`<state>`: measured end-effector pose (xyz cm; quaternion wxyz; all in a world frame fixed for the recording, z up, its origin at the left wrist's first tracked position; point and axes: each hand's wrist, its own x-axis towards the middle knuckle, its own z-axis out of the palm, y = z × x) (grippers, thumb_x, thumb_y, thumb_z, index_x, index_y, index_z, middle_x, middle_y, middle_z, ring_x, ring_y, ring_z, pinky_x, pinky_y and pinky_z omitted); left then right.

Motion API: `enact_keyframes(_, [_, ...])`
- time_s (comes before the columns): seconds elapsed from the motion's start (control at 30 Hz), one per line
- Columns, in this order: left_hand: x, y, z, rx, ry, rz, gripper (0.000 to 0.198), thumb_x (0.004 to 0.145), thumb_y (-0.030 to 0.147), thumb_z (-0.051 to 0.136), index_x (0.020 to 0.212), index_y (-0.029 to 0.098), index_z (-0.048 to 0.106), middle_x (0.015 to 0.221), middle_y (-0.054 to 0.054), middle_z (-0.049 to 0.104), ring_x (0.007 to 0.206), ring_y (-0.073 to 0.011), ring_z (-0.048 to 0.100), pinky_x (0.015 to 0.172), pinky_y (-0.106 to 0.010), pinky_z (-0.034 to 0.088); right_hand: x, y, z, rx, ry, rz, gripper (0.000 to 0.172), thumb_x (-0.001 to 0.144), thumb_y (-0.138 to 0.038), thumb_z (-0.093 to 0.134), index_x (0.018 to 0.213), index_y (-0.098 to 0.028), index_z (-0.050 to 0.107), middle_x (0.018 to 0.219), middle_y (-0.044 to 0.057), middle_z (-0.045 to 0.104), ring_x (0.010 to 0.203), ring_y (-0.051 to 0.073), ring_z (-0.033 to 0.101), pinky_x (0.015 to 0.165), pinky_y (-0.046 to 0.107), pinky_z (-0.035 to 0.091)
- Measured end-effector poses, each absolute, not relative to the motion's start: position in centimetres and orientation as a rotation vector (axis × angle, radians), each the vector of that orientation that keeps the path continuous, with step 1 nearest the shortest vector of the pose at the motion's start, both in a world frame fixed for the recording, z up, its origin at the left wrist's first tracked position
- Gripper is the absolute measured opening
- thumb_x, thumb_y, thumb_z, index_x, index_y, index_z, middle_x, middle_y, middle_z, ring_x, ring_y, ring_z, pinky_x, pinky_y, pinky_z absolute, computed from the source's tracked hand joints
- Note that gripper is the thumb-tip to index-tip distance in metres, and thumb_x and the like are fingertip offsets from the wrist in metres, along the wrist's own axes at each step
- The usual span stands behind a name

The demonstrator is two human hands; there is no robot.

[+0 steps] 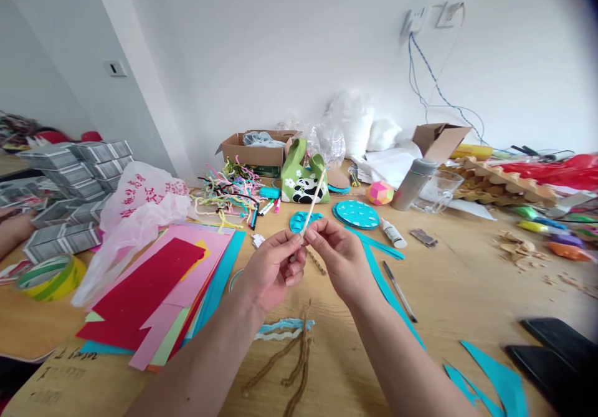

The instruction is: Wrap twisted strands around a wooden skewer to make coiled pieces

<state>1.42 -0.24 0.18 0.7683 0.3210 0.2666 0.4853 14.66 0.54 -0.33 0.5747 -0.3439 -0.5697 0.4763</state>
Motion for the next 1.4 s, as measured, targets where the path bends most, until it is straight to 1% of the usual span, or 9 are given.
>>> enact_keyframes(0.17, [1.5, -0.3, 0.2, 0.706, 0.591, 1.114, 0.021, 0.071, 0.022, 0.072, 0.069, 0.014, 0.053, 0.058, 0.004, 0.052, 0.040, -0.0010, 0.037, 0.032, -0.011, 0.024, 14.5, 0.5, -0.4, -0.841, -1.323, 1.108, 0.025, 0.080, -0.041, 0.066, 0.079, -0.017, 0.058, 0.074, 0.002, 0.061, 0.071, 0.015, 0.057, 0.069, 0.028, 0.045])
enact_keyframes(0.47, [1.7, -0.3, -0.1, 0.769, 0.650, 1.147, 0.024, 0.072, 0.027, 0.072, 0.068, 0.014, 0.051, 0.058, 0.004, 0.052, 0.041, -0.0013, 0.038, 0.033, -0.011, 0.023, 14.6, 0.6, -0.6, -0.879, -1.353, 1.112, 0.026, 0.081, -0.041, 0.065, 0.080, -0.016, 0.058, 0.073, 0.003, 0.061, 0.070, 0.016, 0.057, 0.068, 0.030, 0.045])
enact_keyframes(0.57, [1.9, -0.3, -0.2, 0.810, 0.691, 1.171, 0.026, 0.071, 0.029, 0.072, 0.068, 0.015, 0.051, 0.057, 0.004, 0.052, 0.040, -0.0014, 0.037, 0.033, -0.012, 0.022, 14.5, 0.4, -0.6, -0.960, -1.422, 0.947, 0.023, 0.084, -0.039, 0.060, 0.078, -0.017, 0.056, 0.074, 0.003, 0.059, 0.070, 0.016, 0.055, 0.065, 0.029, 0.043])
enact_keyframes(0.7, [2.3, -0.7, -0.2, 0.883, 0.755, 1.231, 0.027, 0.073, 0.032, 0.070, 0.066, 0.015, 0.050, 0.056, 0.004, 0.052, 0.038, -0.0013, 0.035, 0.033, -0.013, 0.020, 14.3, -0.3, -0.2, -1.101, -1.546, 0.590, 0.018, 0.088, -0.029, 0.054, 0.075, -0.018, 0.054, 0.073, 0.002, 0.057, 0.071, 0.016, 0.053, 0.062, 0.028, 0.039])
enact_keyframes(0.8, [2.5, -1.0, -0.2, 0.920, 0.788, 1.252, 0.027, 0.074, 0.033, 0.069, 0.065, 0.015, 0.050, 0.055, 0.005, 0.052, 0.036, -0.0011, 0.033, 0.033, -0.014, 0.018, 14.2, -0.8, 0.2, -1.125, -1.606, 0.386, 0.016, 0.088, -0.022, 0.052, 0.073, -0.018, 0.052, 0.072, 0.001, 0.055, 0.073, 0.016, 0.052, 0.066, 0.029, 0.040])
enact_keyframes(0.9, [2.5, -1.1, -0.3, 0.921, 0.785, 1.258, 0.026, 0.074, 0.033, 0.069, 0.066, 0.015, 0.050, 0.056, 0.005, 0.052, 0.036, -0.0011, 0.033, 0.033, -0.014, 0.017, 14.1, -0.9, 0.4, -1.117, -1.629, 0.310, 0.015, 0.088, -0.019, 0.052, 0.073, -0.018, 0.052, 0.074, 0.001, 0.055, 0.076, 0.016, 0.053, 0.069, 0.029, 0.041])
enact_keyframes(1.13, [2.3, -0.8, -0.5, 0.855, 0.712, 1.243, 0.025, 0.074, 0.030, 0.070, 0.067, 0.015, 0.050, 0.056, 0.004, 0.052, 0.039, -0.0012, 0.034, 0.034, -0.013, 0.017, 14.2, -0.1, 0.0, -1.106, -1.539, 0.427, 0.011, 0.087, -0.026, 0.057, 0.079, -0.018, 0.055, 0.076, 0.002, 0.059, 0.072, 0.015, 0.055, 0.065, 0.028, 0.041])
enact_keyframes(1.2, [2.3, -0.8, -0.5, 0.843, 0.694, 1.230, 0.025, 0.074, 0.029, 0.070, 0.067, 0.015, 0.050, 0.056, 0.004, 0.052, 0.039, -0.0010, 0.034, 0.034, -0.012, 0.018, 14.3, 0.1, -0.2, -1.084, -1.530, 0.490, 0.014, 0.087, -0.029, 0.057, 0.080, -0.017, 0.057, 0.077, 0.002, 0.061, 0.073, 0.016, 0.055, 0.065, 0.028, 0.041])
enact_keyframes(1.4, [2.7, -1.1, -0.5, 0.839, 0.700, 1.245, 0.027, 0.074, 0.030, 0.070, 0.066, 0.015, 0.049, 0.056, 0.005, 0.051, 0.039, -0.0005, 0.033, 0.034, -0.012, 0.018, 14.4, 0.2, -0.4, -1.053, -1.516, 0.622, 0.024, 0.087, -0.034, 0.056, 0.070, -0.018, 0.055, 0.070, 0.002, 0.058, 0.072, 0.017, 0.054, 0.070, 0.030, 0.040])
